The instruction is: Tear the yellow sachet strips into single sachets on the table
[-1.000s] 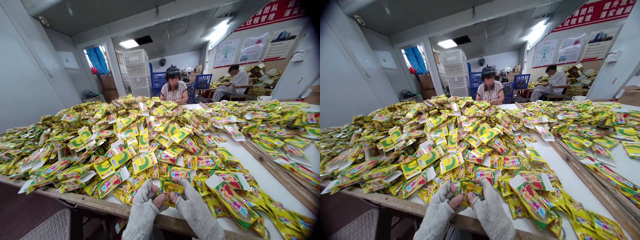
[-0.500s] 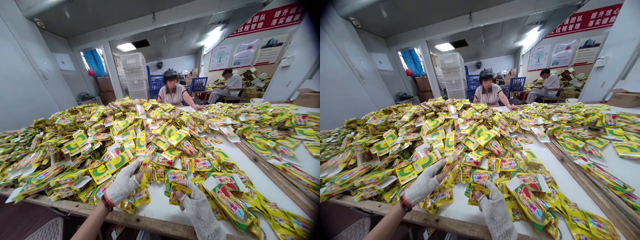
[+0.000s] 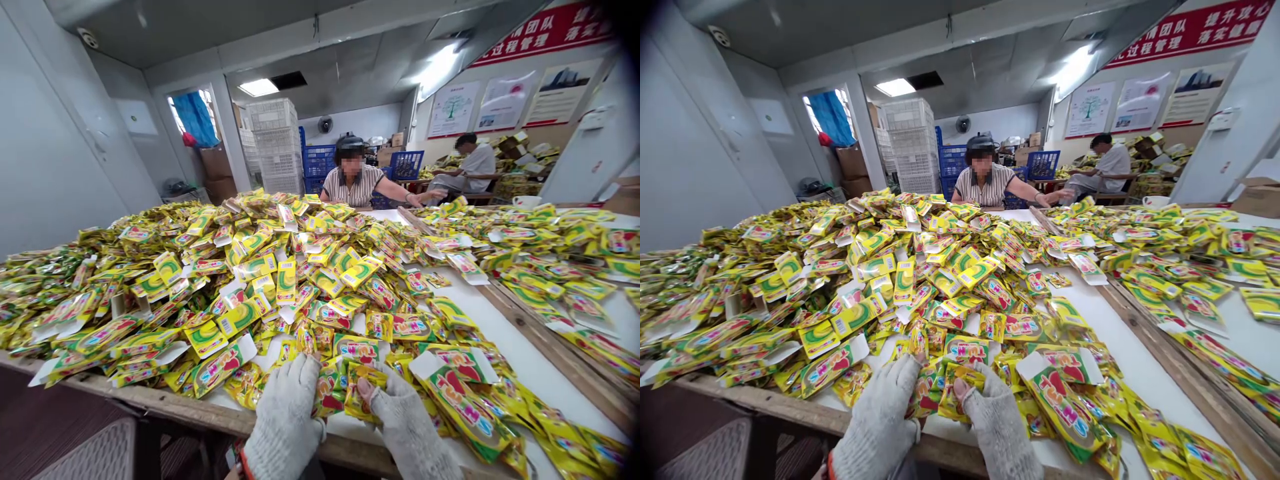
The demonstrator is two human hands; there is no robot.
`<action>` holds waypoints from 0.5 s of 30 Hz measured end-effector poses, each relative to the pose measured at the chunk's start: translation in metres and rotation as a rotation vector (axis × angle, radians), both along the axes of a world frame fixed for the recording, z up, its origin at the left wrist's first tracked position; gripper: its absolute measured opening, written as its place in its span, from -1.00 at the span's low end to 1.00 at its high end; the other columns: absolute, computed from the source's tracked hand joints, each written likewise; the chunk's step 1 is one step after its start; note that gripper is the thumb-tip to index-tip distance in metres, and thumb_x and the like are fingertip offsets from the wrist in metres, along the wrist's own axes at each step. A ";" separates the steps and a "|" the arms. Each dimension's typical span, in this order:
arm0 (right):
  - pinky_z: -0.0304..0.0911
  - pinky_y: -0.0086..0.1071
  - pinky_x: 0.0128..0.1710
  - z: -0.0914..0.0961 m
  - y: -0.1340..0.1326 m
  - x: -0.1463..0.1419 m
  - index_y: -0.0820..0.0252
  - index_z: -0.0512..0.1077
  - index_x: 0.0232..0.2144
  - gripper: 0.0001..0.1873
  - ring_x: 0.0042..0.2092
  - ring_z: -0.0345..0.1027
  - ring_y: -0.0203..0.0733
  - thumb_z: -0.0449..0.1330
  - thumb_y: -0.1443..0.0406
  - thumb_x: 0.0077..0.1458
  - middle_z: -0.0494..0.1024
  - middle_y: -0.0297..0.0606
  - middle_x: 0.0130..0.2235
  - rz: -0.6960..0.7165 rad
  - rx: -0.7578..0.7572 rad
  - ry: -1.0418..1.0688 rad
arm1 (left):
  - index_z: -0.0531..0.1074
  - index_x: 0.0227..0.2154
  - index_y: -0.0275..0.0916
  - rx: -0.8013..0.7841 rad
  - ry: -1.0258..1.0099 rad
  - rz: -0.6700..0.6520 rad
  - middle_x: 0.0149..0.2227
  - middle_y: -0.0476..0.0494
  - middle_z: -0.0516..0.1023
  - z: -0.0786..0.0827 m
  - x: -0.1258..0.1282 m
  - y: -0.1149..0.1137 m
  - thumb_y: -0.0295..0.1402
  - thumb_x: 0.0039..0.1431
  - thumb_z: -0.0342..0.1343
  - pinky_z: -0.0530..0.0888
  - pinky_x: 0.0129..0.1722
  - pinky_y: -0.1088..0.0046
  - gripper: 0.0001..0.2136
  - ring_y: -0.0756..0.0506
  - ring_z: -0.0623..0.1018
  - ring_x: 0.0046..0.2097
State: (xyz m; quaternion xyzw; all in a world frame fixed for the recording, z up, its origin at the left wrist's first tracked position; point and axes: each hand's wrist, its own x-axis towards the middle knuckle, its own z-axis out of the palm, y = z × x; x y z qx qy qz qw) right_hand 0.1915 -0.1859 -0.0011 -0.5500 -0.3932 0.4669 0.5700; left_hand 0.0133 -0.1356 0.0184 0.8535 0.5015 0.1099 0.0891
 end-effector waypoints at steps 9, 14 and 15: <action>0.40 -0.16 -0.12 0.014 -0.011 0.024 0.23 0.53 -0.17 -0.53 -0.14 0.50 0.09 0.24 0.06 -0.08 0.64 -0.08 -0.16 -0.046 -0.118 -0.504 | 0.37 0.10 -0.12 0.015 -0.060 -0.105 0.16 -0.20 0.41 -0.003 -0.008 -0.001 -0.49 -0.23 0.04 0.28 0.19 0.13 -0.32 -0.28 0.36 0.15; 0.37 -0.25 -0.27 0.034 -0.009 0.022 0.15 0.58 -0.40 -0.78 -0.30 0.48 0.00 0.24 0.18 -0.09 0.64 -0.19 -0.37 0.139 -0.067 -0.607 | 0.37 0.11 -0.12 -0.020 -0.002 -0.208 0.15 -0.18 0.40 0.001 0.001 -0.007 -0.54 -0.33 0.00 0.27 0.16 0.10 -0.24 -0.28 0.37 0.11; 0.36 -0.22 -0.21 0.034 -0.007 0.020 0.16 0.58 -0.41 -0.80 -0.25 0.48 0.04 0.24 0.21 -0.12 0.64 -0.15 -0.34 0.059 -0.045 -0.608 | 0.37 0.11 -0.14 -0.038 -0.014 -0.195 0.15 -0.19 0.40 0.002 0.003 -0.008 -0.53 -0.32 0.01 0.27 0.17 0.12 -0.25 -0.28 0.36 0.11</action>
